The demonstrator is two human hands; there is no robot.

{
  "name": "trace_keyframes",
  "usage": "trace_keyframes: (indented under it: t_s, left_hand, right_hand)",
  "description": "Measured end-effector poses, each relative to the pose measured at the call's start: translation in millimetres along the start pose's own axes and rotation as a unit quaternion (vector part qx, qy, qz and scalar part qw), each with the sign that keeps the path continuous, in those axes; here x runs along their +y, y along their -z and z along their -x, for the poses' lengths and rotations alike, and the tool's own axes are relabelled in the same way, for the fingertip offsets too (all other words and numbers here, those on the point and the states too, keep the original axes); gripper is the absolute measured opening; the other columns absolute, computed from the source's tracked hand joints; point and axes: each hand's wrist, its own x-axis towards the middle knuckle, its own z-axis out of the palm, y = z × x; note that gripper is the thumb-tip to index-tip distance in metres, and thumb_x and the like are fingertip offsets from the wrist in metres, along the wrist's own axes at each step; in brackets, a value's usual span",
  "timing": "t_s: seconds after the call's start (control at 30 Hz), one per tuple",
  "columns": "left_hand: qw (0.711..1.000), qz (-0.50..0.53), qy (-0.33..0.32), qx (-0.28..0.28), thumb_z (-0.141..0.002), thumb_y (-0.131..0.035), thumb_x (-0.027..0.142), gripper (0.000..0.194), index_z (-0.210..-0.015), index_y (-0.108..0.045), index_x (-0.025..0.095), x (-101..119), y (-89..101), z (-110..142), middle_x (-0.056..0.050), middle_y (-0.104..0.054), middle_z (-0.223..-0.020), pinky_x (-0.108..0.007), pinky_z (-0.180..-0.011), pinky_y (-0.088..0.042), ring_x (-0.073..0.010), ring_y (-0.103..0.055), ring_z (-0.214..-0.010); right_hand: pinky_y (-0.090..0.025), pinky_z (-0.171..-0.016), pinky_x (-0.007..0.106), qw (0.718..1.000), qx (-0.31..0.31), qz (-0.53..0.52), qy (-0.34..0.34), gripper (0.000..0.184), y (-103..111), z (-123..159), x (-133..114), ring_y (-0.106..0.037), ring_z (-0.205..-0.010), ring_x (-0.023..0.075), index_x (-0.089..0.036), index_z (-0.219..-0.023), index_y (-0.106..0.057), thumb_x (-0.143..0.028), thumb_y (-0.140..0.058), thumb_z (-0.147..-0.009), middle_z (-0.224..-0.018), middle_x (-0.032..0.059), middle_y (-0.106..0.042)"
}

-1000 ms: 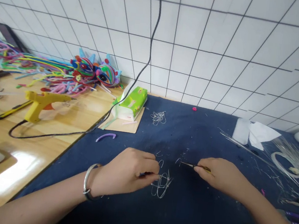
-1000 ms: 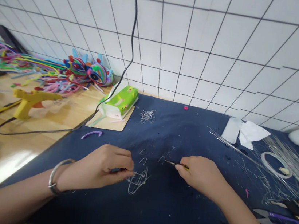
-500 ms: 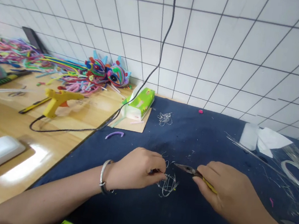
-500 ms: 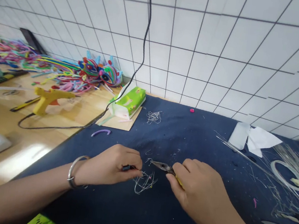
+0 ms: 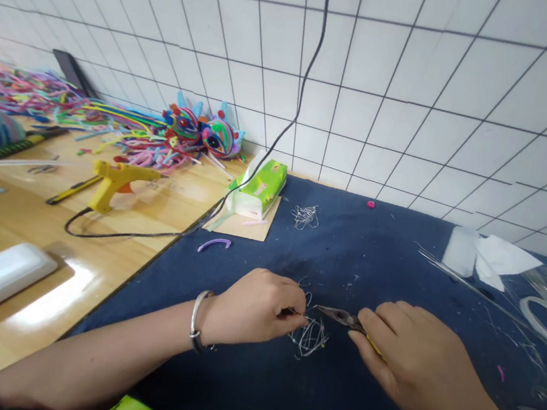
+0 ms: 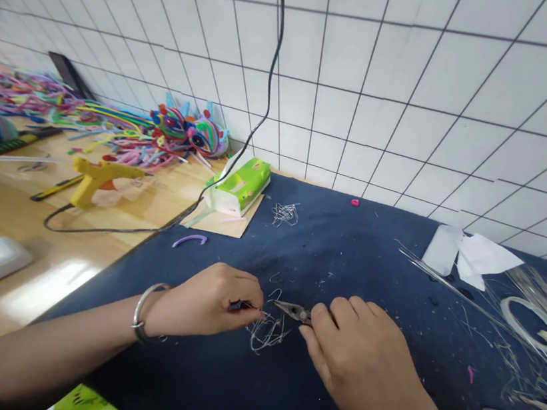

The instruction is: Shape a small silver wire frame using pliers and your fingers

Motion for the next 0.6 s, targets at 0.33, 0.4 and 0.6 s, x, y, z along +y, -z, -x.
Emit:
trace_keyframes:
  t_s: [0.33,0.4,0.6]
  left_hand:
    - [1.0,-0.014,0.021,-0.001,-0.079,-0.051,0.017,0.014,-0.071,-0.062,0.015,-1,-2.7,0,0.0,-0.063,-0.067,-0.021,-0.057,-0.041,-0.0104,-0.057,-0.061]
    - [0.999,-0.018,0.029,-0.005,-0.078,-0.051,0.018,0.014,-0.072,-0.063,0.016,-1,-3.6,0,0.0,-0.063,-0.068,-0.021,-0.058,-0.042,-0.0107,-0.058,-0.062]
    - [0.998,-0.033,0.044,-0.01,-0.077,-0.051,0.018,0.014,-0.07,-0.063,0.016,-1,-6.1,-1,0.0,-0.062,-0.065,-0.022,-0.056,-0.041,-0.0113,-0.058,-0.06]
  right_hand:
    - [-0.024,-0.058,0.031,0.999,0.033,0.022,-0.009,0.017,-3,-2,-8,-0.043,-0.06,0.0154,-0.02,-0.075,-0.057,-0.031,-0.047,-0.084,-0.062,0.0025,-0.049]
    - [-0.023,-0.058,0.031,0.999,0.042,0.029,-0.012,0.017,-3,-2,-11,-0.042,-0.059,0.0153,-0.02,-0.075,-0.058,-0.03,-0.047,-0.084,-0.061,0.0022,-0.049]
    - [-0.023,-0.058,0.031,0.997,0.057,0.052,-0.012,0.017,1,-1,-17,-0.042,-0.058,0.0158,-0.02,-0.08,-0.06,-0.03,-0.047,-0.084,-0.062,0.0021,-0.049]
